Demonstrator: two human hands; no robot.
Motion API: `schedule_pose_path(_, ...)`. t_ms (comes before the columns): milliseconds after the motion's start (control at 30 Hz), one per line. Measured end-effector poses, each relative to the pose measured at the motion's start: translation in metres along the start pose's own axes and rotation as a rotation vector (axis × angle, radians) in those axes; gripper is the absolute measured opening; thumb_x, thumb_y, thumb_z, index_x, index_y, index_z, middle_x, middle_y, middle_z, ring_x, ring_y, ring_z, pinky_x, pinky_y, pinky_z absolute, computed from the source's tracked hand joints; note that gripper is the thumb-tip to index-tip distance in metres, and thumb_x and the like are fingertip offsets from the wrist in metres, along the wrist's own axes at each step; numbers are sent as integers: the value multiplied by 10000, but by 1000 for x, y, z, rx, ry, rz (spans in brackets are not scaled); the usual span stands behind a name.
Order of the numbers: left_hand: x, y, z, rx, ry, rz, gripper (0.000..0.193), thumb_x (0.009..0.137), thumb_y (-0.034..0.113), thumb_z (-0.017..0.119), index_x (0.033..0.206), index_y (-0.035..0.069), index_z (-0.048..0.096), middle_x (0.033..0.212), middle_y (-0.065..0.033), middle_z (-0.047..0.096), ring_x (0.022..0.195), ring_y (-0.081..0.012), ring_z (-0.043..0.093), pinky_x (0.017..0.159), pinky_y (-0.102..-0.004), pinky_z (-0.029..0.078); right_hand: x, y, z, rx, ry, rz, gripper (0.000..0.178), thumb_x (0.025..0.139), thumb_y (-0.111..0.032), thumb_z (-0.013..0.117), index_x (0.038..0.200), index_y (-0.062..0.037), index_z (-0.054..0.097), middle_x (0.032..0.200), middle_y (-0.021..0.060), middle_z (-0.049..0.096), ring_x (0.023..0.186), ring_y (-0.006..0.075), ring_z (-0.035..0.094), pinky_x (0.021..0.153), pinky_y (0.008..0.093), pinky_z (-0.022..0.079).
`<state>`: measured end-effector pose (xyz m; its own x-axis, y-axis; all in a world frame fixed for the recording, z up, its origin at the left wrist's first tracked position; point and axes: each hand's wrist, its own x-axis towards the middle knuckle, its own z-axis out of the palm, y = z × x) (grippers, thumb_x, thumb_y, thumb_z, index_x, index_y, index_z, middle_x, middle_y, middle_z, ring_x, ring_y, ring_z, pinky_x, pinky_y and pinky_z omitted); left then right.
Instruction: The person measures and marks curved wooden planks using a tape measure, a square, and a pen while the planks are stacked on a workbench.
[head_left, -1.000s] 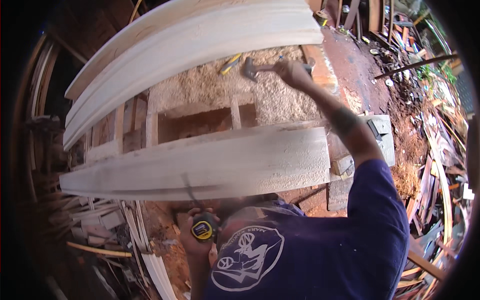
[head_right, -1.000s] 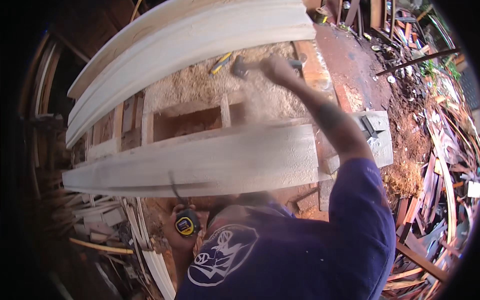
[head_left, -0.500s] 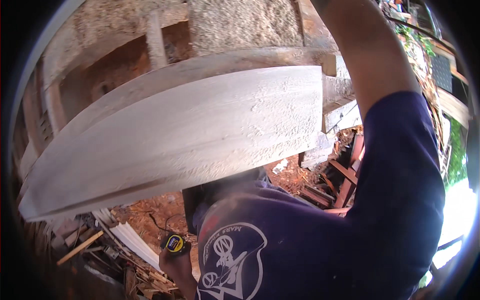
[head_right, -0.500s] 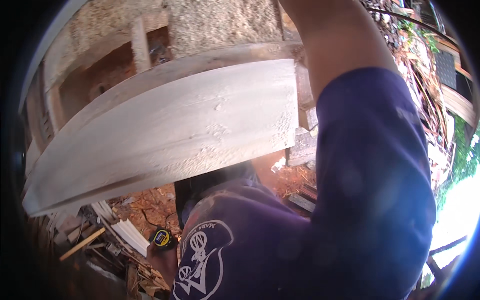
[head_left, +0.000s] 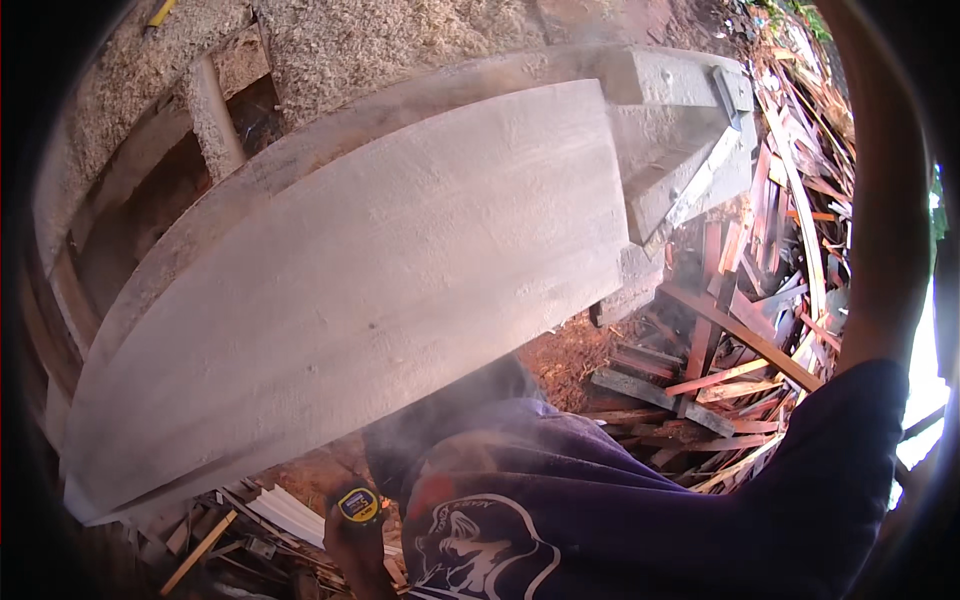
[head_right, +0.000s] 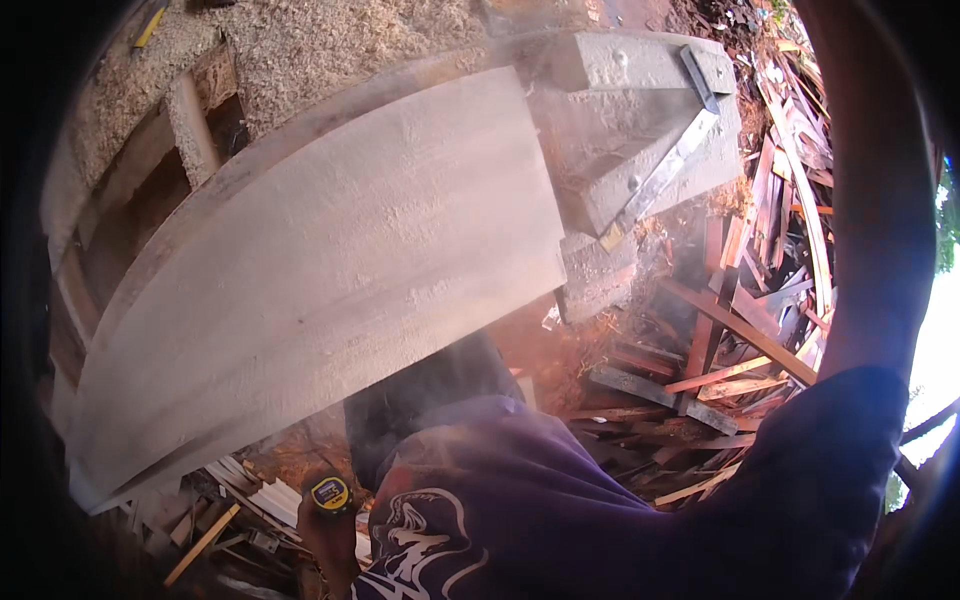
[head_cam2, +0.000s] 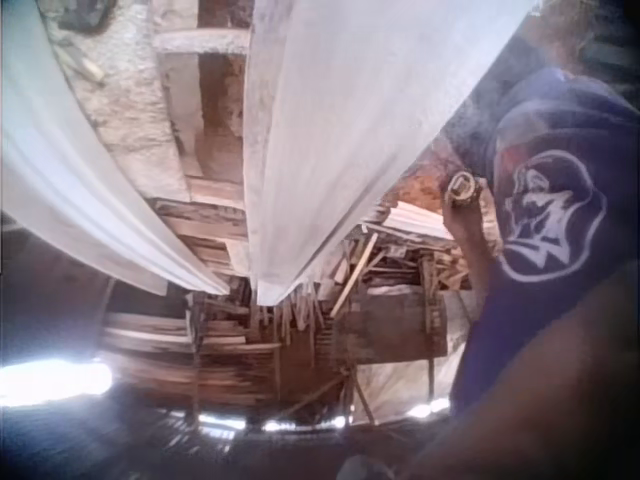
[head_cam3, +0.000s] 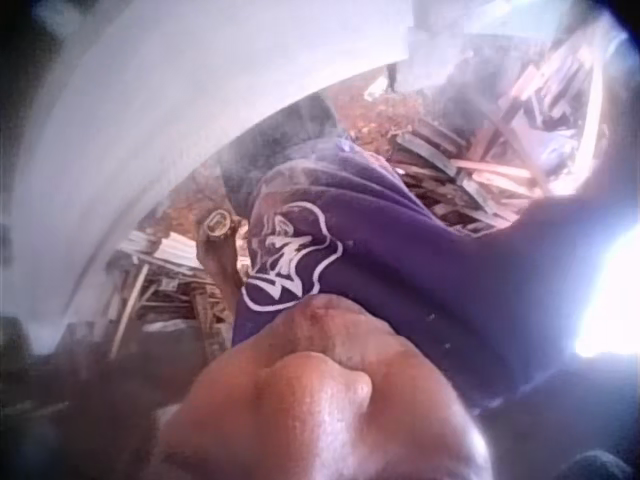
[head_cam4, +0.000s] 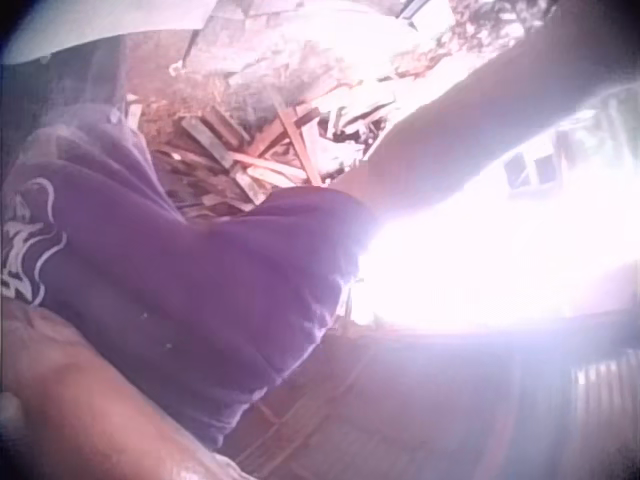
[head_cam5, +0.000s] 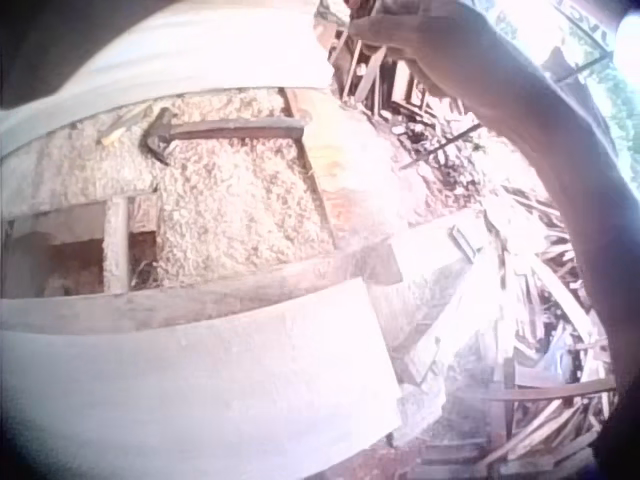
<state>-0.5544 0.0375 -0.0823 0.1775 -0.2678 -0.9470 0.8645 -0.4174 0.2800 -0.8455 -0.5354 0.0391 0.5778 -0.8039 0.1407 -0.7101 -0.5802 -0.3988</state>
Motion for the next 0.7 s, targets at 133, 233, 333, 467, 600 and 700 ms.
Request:
schedule_pose_path(133,-8,-6,14,-35,-55,54,526,965,377,620,1348,22,554,1207,-159,641,1080,-310,648,865,-432,565,-114,-47,-4,160,-180,199,174,1006,-105,578,1099,-20,698,755,99,595,681,203,561,635,362,432)
schedule_pose_path(233,-9,-8,3,-22,-148,149,457,994,311,569,1338,11,555,1180,-168,659,1018,-300,681,835,-427,593,-171,-97,1,336,-290,268,169,1007,-69,585,1113,-17,705,711,54,569,632,149,528,597,319,410)
schedule_pose_path(333,-34,21,38,388,-171,433,372,987,135,567,1324,-23,548,1228,-171,638,1060,-258,682,862,-382,605,-212,-153,31,655,-375,227,156,973,-21,619,1097,4,710,779,100,633,679,165,586,622,316,455)
schedule_pose_path(467,-65,59,98,606,-172,618,403,986,132,593,1361,4,522,1290,-153,607,1135,-265,663,946,-372,572,-199,-221,66,727,-444,-91,388,839,-182,835,1149,-4,686,964,157,692,854,294,710,698,391,568)
schedule_pose_path(600,-88,57,123,164,-286,573,343,1042,179,563,1349,26,543,1219,-111,605,1143,-177,602,982,-332,515,-187,-275,104,587,-468,-403,788,735,-393,914,1343,-42,556,996,194,694,935,391,731,744,466,601)
schedule_pose_path(700,-98,51,114,72,-366,538,356,1097,253,501,1369,27,541,1223,-96,610,1120,-166,610,961,-312,522,-177,-294,115,499,-609,-432,1001,676,-523,921,1428,-66,444,1024,234,695,933,433,725,776,495,599)
